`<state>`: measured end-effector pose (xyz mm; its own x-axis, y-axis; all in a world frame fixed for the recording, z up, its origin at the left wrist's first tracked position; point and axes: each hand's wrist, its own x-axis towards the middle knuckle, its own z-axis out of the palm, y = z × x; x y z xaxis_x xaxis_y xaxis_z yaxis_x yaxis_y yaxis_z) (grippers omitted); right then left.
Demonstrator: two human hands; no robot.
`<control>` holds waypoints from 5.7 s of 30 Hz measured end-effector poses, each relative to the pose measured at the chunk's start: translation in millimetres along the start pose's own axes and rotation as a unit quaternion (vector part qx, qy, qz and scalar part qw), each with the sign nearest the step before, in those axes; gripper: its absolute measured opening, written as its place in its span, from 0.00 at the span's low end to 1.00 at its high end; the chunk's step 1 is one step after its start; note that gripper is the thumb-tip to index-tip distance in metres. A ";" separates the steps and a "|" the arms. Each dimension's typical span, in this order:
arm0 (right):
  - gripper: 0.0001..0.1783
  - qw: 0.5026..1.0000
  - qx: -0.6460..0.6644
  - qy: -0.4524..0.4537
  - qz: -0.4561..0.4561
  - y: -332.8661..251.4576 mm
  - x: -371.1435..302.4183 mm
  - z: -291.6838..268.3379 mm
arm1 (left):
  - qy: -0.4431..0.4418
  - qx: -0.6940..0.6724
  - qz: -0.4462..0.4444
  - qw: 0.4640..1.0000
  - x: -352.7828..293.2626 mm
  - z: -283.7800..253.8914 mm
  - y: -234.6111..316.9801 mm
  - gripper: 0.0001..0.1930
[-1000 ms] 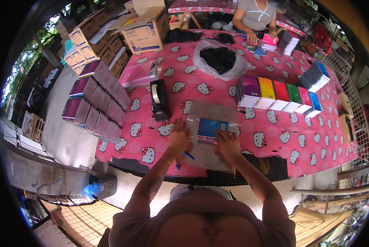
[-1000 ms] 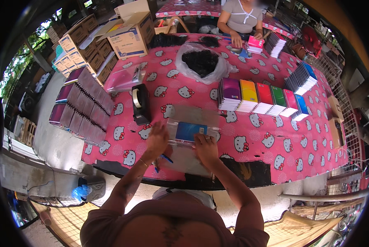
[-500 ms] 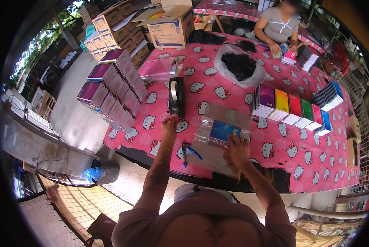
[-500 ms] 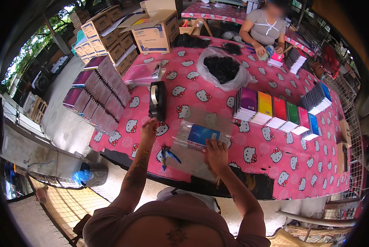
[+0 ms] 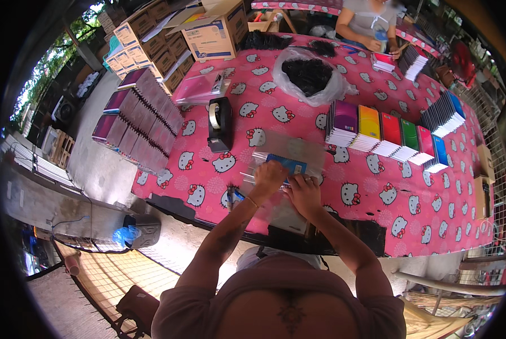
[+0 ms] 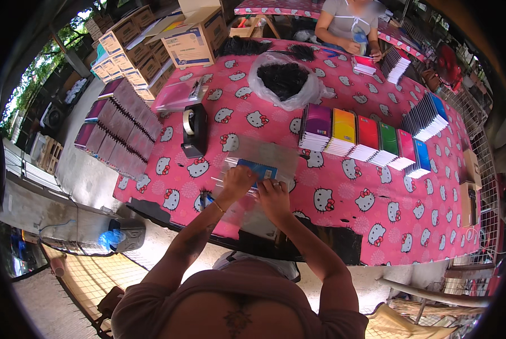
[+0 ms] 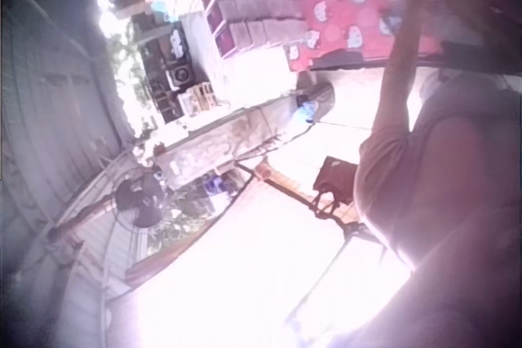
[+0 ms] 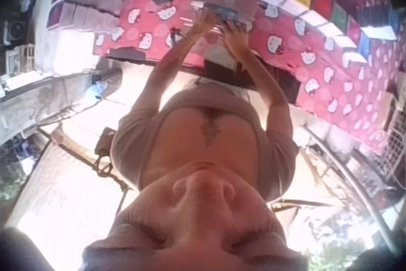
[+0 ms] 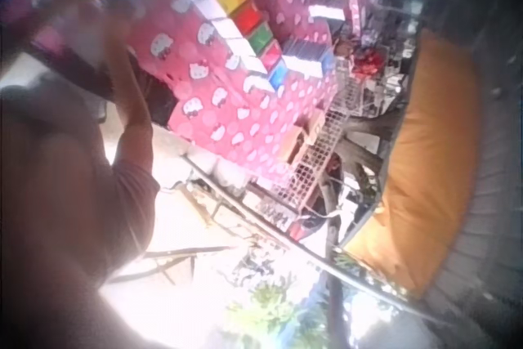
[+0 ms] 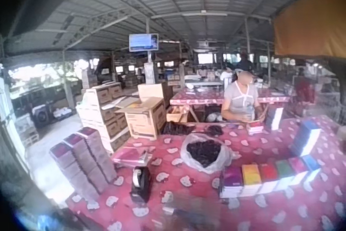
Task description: The person picks up colorful booklets from several stacks on a table and places them into small plastic bags, then seals the bags using tape from a dispenser.
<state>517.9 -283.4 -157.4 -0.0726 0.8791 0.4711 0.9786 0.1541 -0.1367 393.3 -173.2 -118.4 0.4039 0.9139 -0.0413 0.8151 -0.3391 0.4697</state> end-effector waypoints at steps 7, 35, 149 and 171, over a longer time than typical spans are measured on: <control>0.30 0.999 0.031 -0.033 0.026 -2.3 16.5 -19.0 | -0.008 0.070 0.008 0.998 -16.6 -7.1 -22.3 0.22; 0.16 0.970 0.238 0.012 -0.056 -8.9 86.5 -129.9 | 0.241 -0.467 -0.035 0.850 82.7 -81.5 -235.5 0.09; 0.29 0.350 0.803 0.030 0.482 -35.8 -47.7 41.2 | 0.119 0.119 0.354 0.920 -14.2 -63.1 24.7 0.48; 0.30 0.973 0.211 0.056 0.078 -14.3 31.3 -118.7 | 0.150 -0.532 -0.128 0.823 73.4 -70.7 -205.8 0.11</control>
<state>524.5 -311.5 -37.3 0.1149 0.8561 0.5038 0.8084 0.2142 -0.5483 225.8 -20.5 -155.7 0.0252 0.9930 -0.1153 -0.0326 0.1161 0.9927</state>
